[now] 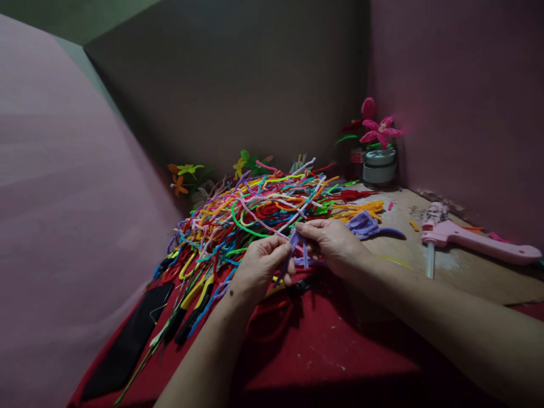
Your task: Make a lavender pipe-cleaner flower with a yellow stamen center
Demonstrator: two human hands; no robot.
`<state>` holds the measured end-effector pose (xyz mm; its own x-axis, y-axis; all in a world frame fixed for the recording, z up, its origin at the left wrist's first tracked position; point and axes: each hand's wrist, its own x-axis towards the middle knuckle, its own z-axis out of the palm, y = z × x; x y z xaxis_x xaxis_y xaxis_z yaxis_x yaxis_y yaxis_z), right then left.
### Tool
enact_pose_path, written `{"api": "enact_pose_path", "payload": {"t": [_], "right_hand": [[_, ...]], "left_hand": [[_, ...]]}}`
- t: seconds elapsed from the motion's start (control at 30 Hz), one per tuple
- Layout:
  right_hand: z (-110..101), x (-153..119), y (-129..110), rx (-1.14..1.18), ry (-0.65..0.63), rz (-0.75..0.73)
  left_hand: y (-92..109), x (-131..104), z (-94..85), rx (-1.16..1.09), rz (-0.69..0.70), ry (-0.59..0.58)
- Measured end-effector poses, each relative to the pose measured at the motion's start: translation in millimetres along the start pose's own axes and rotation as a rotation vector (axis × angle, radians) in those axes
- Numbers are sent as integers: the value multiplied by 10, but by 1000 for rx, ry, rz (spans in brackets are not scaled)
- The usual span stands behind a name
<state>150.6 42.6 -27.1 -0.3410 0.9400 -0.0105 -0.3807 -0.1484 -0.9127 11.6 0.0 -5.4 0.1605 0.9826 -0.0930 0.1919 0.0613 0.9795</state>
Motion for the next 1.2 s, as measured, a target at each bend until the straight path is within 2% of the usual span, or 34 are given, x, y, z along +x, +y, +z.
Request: {"api": "enact_pose_path", "payload": {"t": [0.2, 0.3, 0.43, 0.63, 0.97, 1.2], "right_hand": [[-31, -14, -42, -64, -138, 87], [-16, -34, -40, -106, -161, 96], [28, -58, -34, 2, -181, 56], [45, -75, -58, 43, -103, -96], [86, -137, -10, -387, 11, -371], [92, -137, 6, -418, -23, -350]], "left_hand": [[22, -2, -43, 16, 21, 139], [21, -1, -47, 12, 35, 133], [3, 12, -28, -32, 57, 150], [-24, 13, 1, 141, 113, 167], [-67, 12, 23, 192, 150, 210], [-76, 16, 47, 267, 171, 293]]}}
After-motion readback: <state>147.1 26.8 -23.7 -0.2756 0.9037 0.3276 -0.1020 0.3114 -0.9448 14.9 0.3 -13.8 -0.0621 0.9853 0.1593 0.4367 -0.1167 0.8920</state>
